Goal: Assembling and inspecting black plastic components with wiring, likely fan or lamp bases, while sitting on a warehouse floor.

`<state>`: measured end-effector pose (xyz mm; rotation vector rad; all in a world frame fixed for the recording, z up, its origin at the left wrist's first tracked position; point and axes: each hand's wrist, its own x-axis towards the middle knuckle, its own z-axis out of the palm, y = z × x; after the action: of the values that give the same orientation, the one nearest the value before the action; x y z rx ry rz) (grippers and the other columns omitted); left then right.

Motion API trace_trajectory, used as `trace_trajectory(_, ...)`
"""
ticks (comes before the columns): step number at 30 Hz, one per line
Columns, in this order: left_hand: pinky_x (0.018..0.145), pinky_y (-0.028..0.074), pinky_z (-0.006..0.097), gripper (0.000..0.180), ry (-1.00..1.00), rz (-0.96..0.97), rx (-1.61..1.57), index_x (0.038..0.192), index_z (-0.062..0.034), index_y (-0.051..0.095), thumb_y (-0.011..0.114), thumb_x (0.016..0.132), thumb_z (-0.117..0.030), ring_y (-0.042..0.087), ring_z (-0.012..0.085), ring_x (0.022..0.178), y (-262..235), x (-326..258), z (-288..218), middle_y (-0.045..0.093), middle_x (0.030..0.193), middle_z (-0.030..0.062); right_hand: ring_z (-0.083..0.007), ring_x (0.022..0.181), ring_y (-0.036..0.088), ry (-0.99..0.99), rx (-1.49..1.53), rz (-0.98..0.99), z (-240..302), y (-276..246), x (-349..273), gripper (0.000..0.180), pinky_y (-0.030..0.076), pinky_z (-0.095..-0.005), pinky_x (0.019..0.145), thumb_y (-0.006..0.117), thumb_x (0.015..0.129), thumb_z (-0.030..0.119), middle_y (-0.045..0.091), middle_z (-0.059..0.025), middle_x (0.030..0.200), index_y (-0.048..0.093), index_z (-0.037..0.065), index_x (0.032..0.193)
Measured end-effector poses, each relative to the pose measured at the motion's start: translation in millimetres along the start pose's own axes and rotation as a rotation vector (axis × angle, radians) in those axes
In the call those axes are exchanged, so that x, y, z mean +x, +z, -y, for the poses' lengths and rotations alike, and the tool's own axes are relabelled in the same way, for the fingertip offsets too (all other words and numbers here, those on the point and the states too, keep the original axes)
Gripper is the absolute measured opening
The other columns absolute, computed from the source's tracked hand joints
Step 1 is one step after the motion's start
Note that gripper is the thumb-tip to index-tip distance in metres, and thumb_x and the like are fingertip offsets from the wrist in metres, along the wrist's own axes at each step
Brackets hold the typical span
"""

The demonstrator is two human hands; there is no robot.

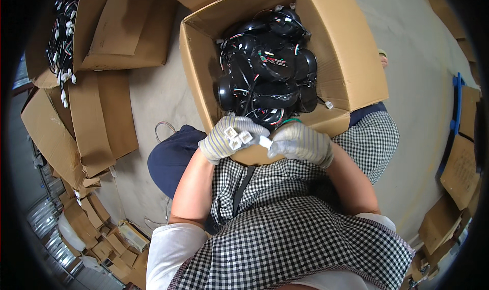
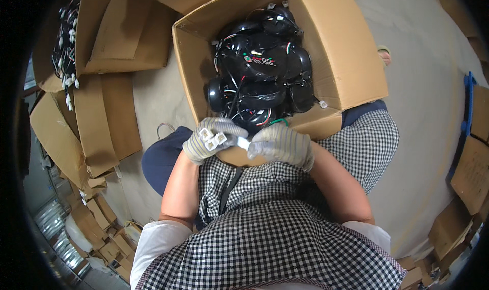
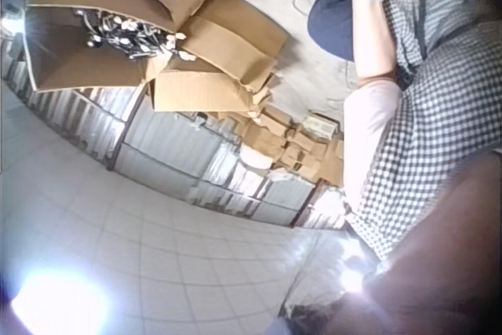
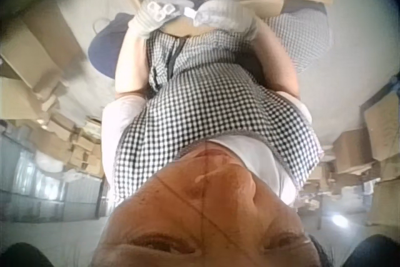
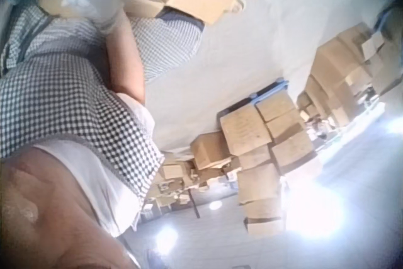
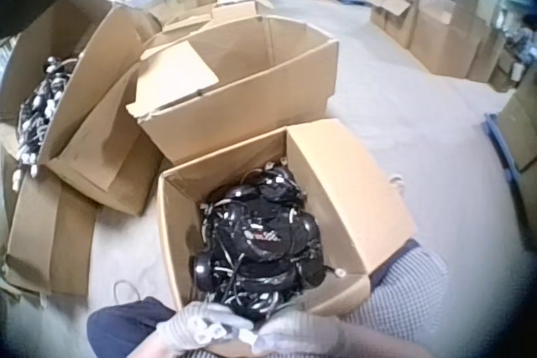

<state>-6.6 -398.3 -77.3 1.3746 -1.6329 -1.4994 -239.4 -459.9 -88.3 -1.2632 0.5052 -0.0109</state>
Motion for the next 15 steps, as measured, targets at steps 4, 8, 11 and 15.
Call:
trace_trajectory(4,0.069,0.05,0.031,0.019,-0.069,0.144,-0.076,0.098,-0.0067,0.071,0.066,0.081,-0.013,0.064,0.0199,0.075,4,4,5,0.068,0.082,0.008,-0.026,0.08,0.064,-0.109,-0.467,0.023,-30,8,6,0.019,0.051,-0.0355,0.071,0.053,0.089,0.019,0.067,-0.0107,0.088,0.066,0.005,0.094)
trace_trajectory(8,0.074,0.051,0.032,0.022,-0.113,0.201,-0.021,0.101,-0.006,0.07,0.063,0.084,-0.018,0.066,0.0214,0.081,7,10,5,0.069,0.087,0.0083,-0.027,0.08,0.064,-0.108,-0.668,0.043,-37,11,7,0.021,0.051,-0.0363,0.073,0.052,0.091,0.021,0.068,-0.011,0.089,0.066,0.006,0.094)
trace_trajectory(11,0.075,0.051,0.031,0.02,-0.169,0.19,-0.03,0.1,-0.0057,0.069,0.062,0.084,-0.015,0.065,0.0212,0.082,5,13,-8,0.069,0.09,0.008,-0.0276,0.077,0.064,0.006,-0.449,-0.048,-27,11,6,0.025,0.051,-0.0371,0.071,0.052,0.092,0.026,0.067,-0.011,0.083,0.067,0.006,0.092)
trace_trajectory(15,0.065,0.048,0.03,0.019,-0.274,-0.128,0.073,0.098,-0.0081,0.068,0.052,0.091,-0.016,0.061,0.016,0.069,-5,15,-31,0.066,0.078,0.0055,-0.0269,0.07,0.063,-0.223,-0.343,-0.321,-8,2,-3,0.029,0.049,-0.0352,0.065,0.054,0.092,0.031,0.066,-0.0112,0.078,0.067,0.005,0.09)
